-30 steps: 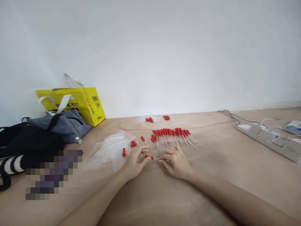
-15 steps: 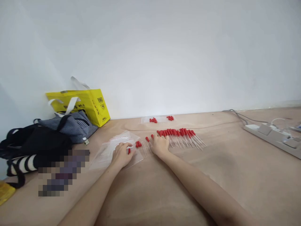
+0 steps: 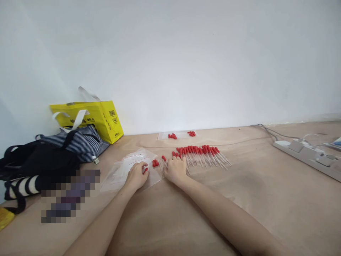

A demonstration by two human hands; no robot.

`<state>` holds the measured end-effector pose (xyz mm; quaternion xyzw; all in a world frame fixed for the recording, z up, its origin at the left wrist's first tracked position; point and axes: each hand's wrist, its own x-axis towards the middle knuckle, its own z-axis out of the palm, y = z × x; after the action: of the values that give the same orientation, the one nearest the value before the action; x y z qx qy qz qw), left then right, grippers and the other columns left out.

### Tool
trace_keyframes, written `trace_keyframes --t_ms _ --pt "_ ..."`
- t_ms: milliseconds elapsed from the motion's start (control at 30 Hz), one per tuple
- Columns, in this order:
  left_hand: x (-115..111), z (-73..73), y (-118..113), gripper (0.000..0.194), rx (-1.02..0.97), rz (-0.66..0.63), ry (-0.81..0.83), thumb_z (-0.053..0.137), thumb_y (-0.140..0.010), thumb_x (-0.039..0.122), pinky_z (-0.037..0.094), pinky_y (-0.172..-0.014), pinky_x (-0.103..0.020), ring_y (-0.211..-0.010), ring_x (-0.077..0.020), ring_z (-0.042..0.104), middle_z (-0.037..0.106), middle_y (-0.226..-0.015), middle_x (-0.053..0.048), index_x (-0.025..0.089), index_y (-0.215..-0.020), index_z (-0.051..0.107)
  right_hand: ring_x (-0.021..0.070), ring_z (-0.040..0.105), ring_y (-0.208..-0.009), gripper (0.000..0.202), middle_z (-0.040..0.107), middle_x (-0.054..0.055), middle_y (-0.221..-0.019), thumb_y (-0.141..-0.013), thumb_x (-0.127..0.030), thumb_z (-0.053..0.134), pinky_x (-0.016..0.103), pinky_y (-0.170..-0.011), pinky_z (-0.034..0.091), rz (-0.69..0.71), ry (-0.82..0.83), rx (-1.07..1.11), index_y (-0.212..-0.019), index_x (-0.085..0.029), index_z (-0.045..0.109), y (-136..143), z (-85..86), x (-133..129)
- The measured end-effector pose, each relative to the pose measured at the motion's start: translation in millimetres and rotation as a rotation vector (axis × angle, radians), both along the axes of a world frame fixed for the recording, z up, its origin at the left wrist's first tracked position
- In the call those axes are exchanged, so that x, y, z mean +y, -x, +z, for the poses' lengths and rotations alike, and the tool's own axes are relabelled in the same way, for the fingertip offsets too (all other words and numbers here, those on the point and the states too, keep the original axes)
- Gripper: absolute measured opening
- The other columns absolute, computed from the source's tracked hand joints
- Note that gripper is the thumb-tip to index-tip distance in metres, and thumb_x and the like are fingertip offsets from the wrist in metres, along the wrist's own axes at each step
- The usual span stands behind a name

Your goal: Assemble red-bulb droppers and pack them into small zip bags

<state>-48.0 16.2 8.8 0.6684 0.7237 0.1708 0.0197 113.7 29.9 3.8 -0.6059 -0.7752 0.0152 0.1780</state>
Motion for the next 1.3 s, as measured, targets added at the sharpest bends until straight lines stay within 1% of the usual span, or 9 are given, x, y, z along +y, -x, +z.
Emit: trace_keyframes --t_ms 200,400,500,633,767,867,967,1100,1300 --pt "-2 3.4 -5 0.027 -0.067 0.017 -0.058 0.044 -0.077 0.022 0.045 -0.072 -0.027 -0.082 -0.0185 0.061 0.066 -0.087 -0.006 0.016 -0.101 0.055 0.0244 0.053 -0.088 0.026 0.061 0.016 -0.095 -0.078 -0.023 0.041 0.039 -0.082 0.023 -0.047 0.027 -0.032 -0.089 -0.012 0.062 6 -4.0 3" --pt "-3 -0.7 -6 0.019 -0.126 -0.038 -0.081 0.047 -0.074 0.024 0.046 -0.07 -0.026 -0.078 -0.0183 0.062 0.068 -0.083 -0.005 0.017 -0.087 0.06 0.0252 0.053 -0.087 0.027 0.06 0.017 -0.094 -0.076 -0.021 0.042 0.038 -0.08 0.025 -0.053 0.012 -0.035 -0.093 -0.008 0.059 -2 -5.4 1" --pt "-3 -2.3 -5 0.019 -0.154 -0.065 -0.098 0.048 -0.074 0.023 0.046 -0.069 -0.027 -0.076 -0.0186 0.063 0.068 -0.081 -0.005 0.016 -0.086 0.061 0.0257 0.051 -0.088 0.027 0.059 0.017 -0.094 -0.079 -0.023 0.039 0.038 -0.078 0.026 -0.041 -0.017 -0.013 -0.092 -0.008 0.057 -10 -4.5 -5" --pt "-4 -2.5 -10 0.022 -0.185 -0.131 -0.14 0.045 -0.077 0.025 0.047 -0.071 -0.026 -0.08 -0.0165 0.061 0.066 -0.09 -0.004 0.018 -0.091 0.06 0.0229 0.051 -0.084 0.02 0.059 0.013 -0.088 -0.081 -0.015 0.035 0.035 -0.073 0.029 0.09 -0.081 0.103 -0.09 -0.01 0.053 -31 -11.3 -16" --pt "-12 -6.8 -28 0.022 -0.268 -0.331 -0.2 0.046 -0.078 0.025 0.047 -0.07 -0.025 -0.077 -0.0147 0.06 0.064 -0.09 -0.004 0.018 -0.092 0.06 0.0159 0.05 -0.073 0.02 0.057 0.006 -0.081 -0.081 -0.007 0.031 0.029 -0.07 0.034 0.33 -0.137 0.271 -0.085 -0.015 0.05 -71 -26.0 -31" --pt "-24 -12.1 -48 0.019 -0.3 -0.493 -0.207 0.049 -0.077 0.023 0.047 -0.071 -0.027 -0.077 -0.0155 0.058 0.063 -0.085 -0.004 0.018 -0.09 0.062 0.0165 0.05 -0.084 0.029 0.056 0.008 -0.092 -0.081 -0.005 0.031 0.029 -0.073 0.037 0.47 -0.165 0.295 -0.101 -0.016 0.049 -104 -33.8 -43" --pt "-35 -16.5 -65 0.018 -0.3 -0.603 -0.166 0.048 -0.078 0.023 0.046 -0.069 -0.025 -0.076 -0.0144 0.058 0.061 -0.084 -0.003 0.02 -0.087 0.063 0.0161 0.051 -0.084 0.037 0.056 0.006 -0.091 -0.08 -0.003 0.031 0.029 -0.073 0.039 0.49 -0.163 0.257 -0.109 -0.02 0.048 -125 -36.5 -51" --pt "-41 -20.4 -74 0.019 -0.334 -0.648 -0.186 0.046 -0.081 0.026 0.046 -0.066 -0.024 -0.072 -0.0128 0.057 0.061 -0.081 -0.002 0.021 -0.088 0.063 0.0164 0.051 -0.083 0.038 0.056 0.006 -0.09 -0.08 -0.003 0.034 0.029 -0.072 0.038 0.497 -0.161 0.254 -0.111 -0.02 0.047 -127 -35.5 -54" --pt "-40 -24.0 -73 0.021 -0.367 -0.636 -0.211 0.045 -0.082 0.028 0.046 -0.067 -0.025 -0.072 -0.0139 0.057 0.062 -0.079 -0.003 0.02 -0.091 0.062 0.0163 0.05 -0.082 0.038 0.057 0.006 -0.094 -0.08 -0.003 0.035 0.029 -0.073 0.034 0.518 -0.143 0.274 -0.113 -0.02 0.046 -115 -33.4 -56"
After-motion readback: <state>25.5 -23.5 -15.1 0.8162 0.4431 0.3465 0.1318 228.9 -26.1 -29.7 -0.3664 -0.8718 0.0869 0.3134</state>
